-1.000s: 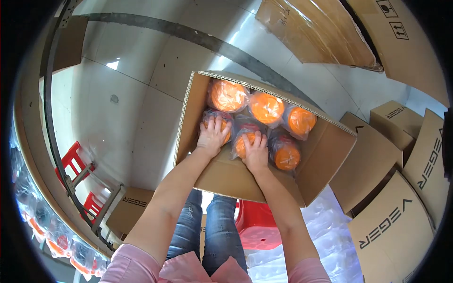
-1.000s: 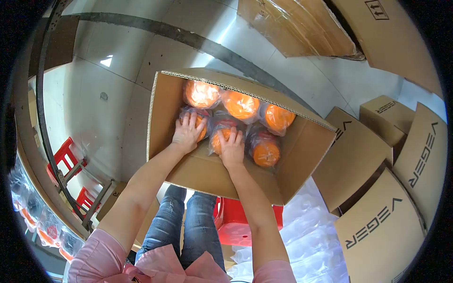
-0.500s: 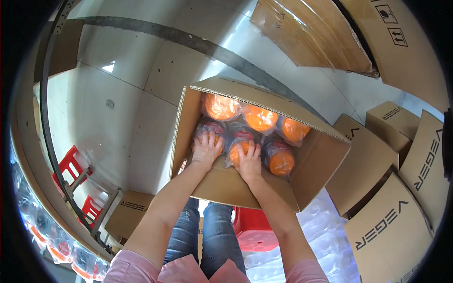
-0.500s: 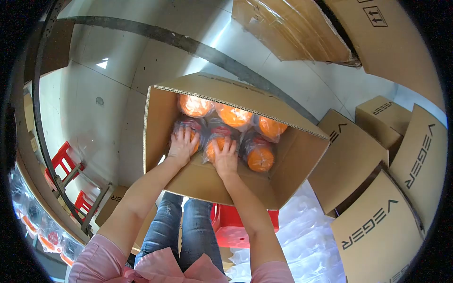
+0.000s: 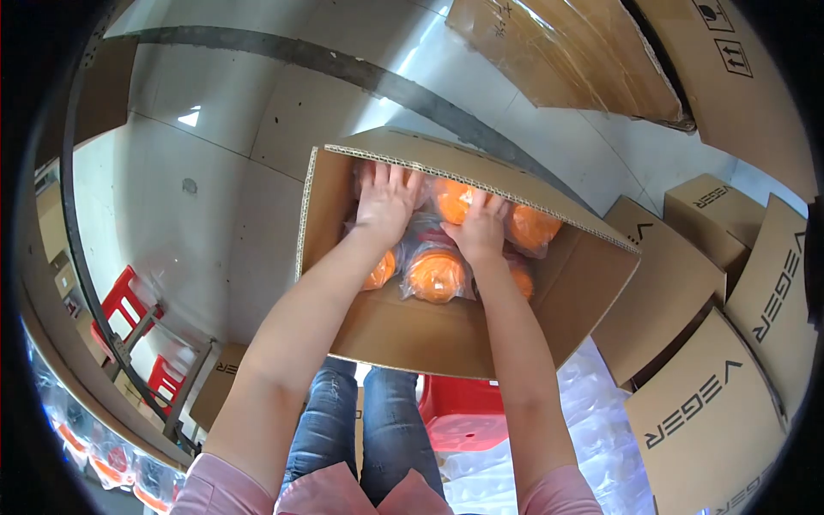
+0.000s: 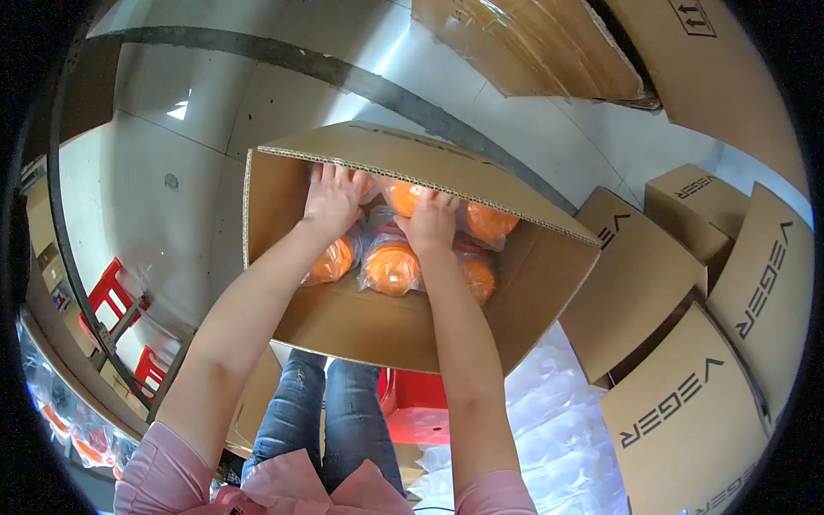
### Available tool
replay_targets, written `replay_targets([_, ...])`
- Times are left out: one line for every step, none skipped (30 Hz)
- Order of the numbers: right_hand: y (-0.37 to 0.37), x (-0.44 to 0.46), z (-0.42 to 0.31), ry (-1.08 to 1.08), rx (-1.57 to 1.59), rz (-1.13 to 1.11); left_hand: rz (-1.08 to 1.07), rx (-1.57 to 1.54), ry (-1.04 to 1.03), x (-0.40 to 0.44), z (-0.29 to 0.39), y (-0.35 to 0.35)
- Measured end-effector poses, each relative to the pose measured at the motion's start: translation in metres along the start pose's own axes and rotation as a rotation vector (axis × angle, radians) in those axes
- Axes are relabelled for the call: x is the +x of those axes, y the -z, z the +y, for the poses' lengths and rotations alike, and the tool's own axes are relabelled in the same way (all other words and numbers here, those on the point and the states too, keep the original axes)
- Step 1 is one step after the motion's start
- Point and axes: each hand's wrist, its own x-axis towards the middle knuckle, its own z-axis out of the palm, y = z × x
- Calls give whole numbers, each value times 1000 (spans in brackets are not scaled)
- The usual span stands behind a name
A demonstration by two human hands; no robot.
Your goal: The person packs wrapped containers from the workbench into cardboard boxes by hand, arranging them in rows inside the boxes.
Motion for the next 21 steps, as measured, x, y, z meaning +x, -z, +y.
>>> replay_targets([-6, 4, -1, -16, -39, -6, -66, 17, 12, 5, 2, -2])
replay_targets([-12, 6, -2, -33, -76, -10, -131, 36, 22, 9, 3, -3])
replay_targets([-17, 8, -2, -51, -110, -14, -196, 59, 31, 12, 2, -4])
replay_targets([-21, 10, -2, -56, -105, -13, -197, 63, 25, 14, 0, -6])
replay_targets([-24, 11, -2, -53, -93, 8, -243, 50, 22, 16, -2, -6])
replay_targets([-28, 10, -1, -50, -83, 26, -291, 34, 21, 17, -4, -7])
replay_targets([-30, 9, 0, -47, -75, 42, -341, 16, 20, 16, -5, -8])
replay_targets([-32, 8, 3, -44, -71, 59, -388, -4, 19, 16, -5, -9])
replay_targets([-31, 7, 5, -49, -79, 58, -389, -12, 15, 15, -2, -10])
replay_targets([-31, 5, 4, -54, -80, 90, -367, 2, 26, 13, 1, -12])
replay_targets([-32, 5, 1, -58, -78, 128, -341, 22, 36, 12, 2, -13])
replay_targets([-34, 5, -3, -61, -70, 166, -315, 46, 47, 10, 1, -14])
replay_targets([-37, 3, -7, -66, -60, 198, -295, 73, 58, 6, 0, -15])
replay_targets([-40, 1, -9, -75, -55, 195, -301, 77, 50, 4, 0, -14])
replay_targets([-42, -1, -9, -89, -38, 177, -319, 62, 68, 1, 2, -11])
replay_targets([-41, 1, -10, -100, -22, 170, -326, 48, 87, 3, 3, -7])
replay_targets([-38, 4, -9, -109, -7, 165, -330, 33, 106, 6, 3, -2])
replay_targets([-33, 5, -9, -119, 9, 160, -336, 19, 125, 8, 4, 6])
replay_targets([-25, 3, -8, -125, 13, 170, -326, -11, 150, 5, 6, 15])
replay_targets([-12, -3, -9, -117, 33, 186, -320, -40, 174, -2, 7, 27])
replay_targets([2, -12, -9, -111, 53, 200, -318, -34, 162, -13, 4, 40])
